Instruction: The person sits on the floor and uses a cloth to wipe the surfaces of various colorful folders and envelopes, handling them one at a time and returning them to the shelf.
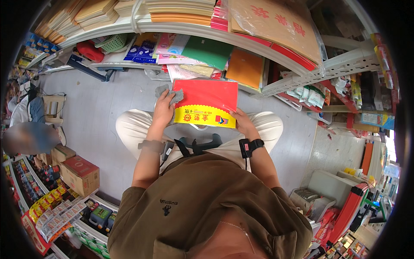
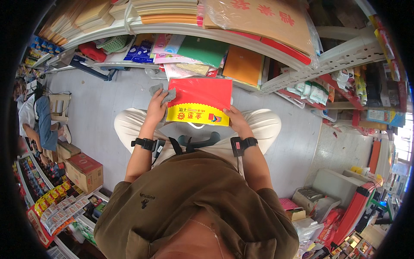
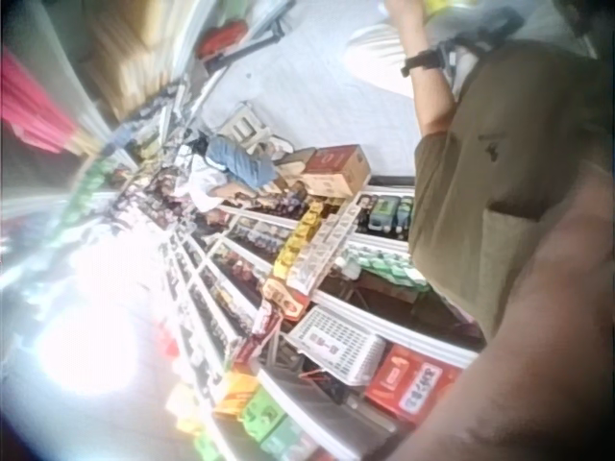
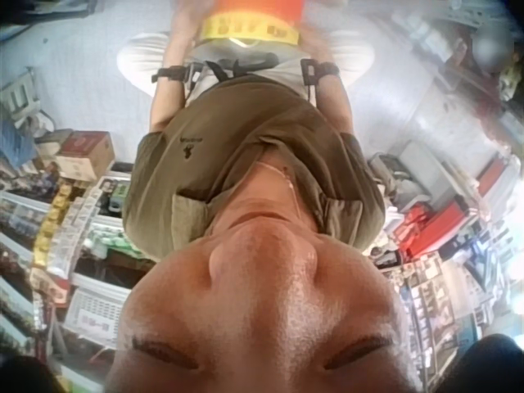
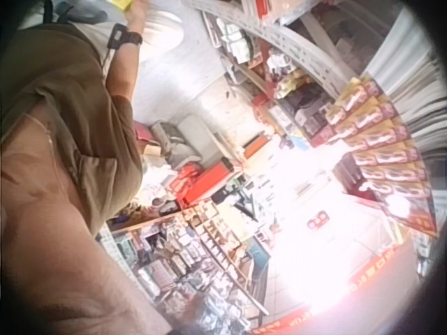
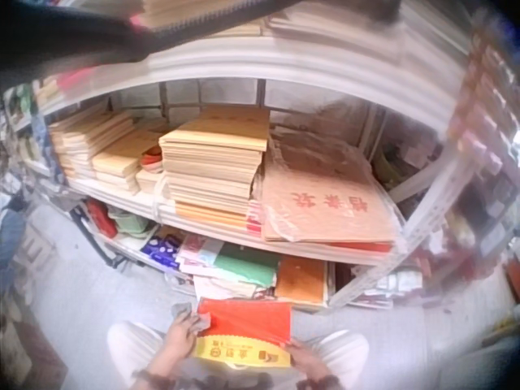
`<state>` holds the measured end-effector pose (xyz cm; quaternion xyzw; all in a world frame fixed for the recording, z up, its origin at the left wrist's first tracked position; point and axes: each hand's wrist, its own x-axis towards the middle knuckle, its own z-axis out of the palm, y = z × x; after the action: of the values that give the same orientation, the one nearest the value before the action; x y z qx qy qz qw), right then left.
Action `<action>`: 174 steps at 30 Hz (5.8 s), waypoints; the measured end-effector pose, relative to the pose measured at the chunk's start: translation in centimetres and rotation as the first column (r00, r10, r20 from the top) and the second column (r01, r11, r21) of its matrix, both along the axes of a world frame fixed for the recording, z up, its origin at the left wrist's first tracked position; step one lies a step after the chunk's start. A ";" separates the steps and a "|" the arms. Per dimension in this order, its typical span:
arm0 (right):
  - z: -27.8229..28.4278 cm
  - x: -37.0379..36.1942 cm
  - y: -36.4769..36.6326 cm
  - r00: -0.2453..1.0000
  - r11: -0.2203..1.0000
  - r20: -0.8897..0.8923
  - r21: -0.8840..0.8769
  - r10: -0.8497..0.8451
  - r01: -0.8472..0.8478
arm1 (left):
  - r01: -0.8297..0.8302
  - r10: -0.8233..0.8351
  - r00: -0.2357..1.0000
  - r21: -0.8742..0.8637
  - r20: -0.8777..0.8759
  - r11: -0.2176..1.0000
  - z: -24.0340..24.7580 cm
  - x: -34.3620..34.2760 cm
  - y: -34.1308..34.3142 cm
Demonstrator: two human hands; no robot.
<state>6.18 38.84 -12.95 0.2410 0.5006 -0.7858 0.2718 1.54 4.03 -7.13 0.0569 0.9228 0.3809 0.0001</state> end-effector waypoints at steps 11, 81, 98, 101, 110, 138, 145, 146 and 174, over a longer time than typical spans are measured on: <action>-5.7 -0.2 0.5 0.996 0.999 0.070 0.014 0.049 -0.050 | 0.082 -0.079 0.993 -0.034 0.084 0.996 -1.7 1.2 0.3; -8.5 -14.7 9.7 0.829 -0.224 0.032 0.968 0.558 0.114 | 0.300 -0.236 0.937 -0.241 0.259 0.923 -8.5 -1.1 3.2; 15.9 0.6 10.9 0.812 0.468 -0.525 0.802 0.256 0.370 | 0.263 -0.240 0.959 -0.156 0.152 0.952 -9.7 -0.7 3.0; 14.4 2.6 9.4 0.817 0.756 -0.575 0.516 -0.042 0.402 | 0.248 -0.230 0.961 -0.114 0.152 0.962 -10.2 -0.6 2.8; 11.2 3.5 6.1 0.882 0.948 -0.354 -0.051 -0.311 0.314 | -0.088 0.109 0.985 0.157 -0.130 0.984 -9.0 -3.2 1.7; 11.2 0.9 -0.9 0.941 0.988 -0.302 -0.079 -0.151 0.133 | 0.004 -0.016 0.990 -0.081 -0.141 0.997 5.2 -3.1 5.6; 10.6 -1.6 -2.5 0.912 0.958 -0.297 -0.127 -0.284 0.258 | 0.657 -0.656 0.749 -0.021 -0.096 0.754 8.4 1.3 11.8; 10.7 -1.8 -2.5 0.910 0.954 -0.288 -0.121 -0.297 0.273 | 0.673 -0.672 0.733 -0.027 -0.106 0.739 8.8 1.6 12.1; 9.3 0.7 -0.7 0.941 0.971 -0.275 -0.190 -0.196 0.147 | 0.583 -0.582 0.810 -0.007 -0.076 0.812 7.9 0.8 8.8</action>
<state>6.92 38.15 -3.70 0.1418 0.4444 -0.8726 0.1446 2.34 12.79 0.77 0.3510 0.8571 0.3680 0.0817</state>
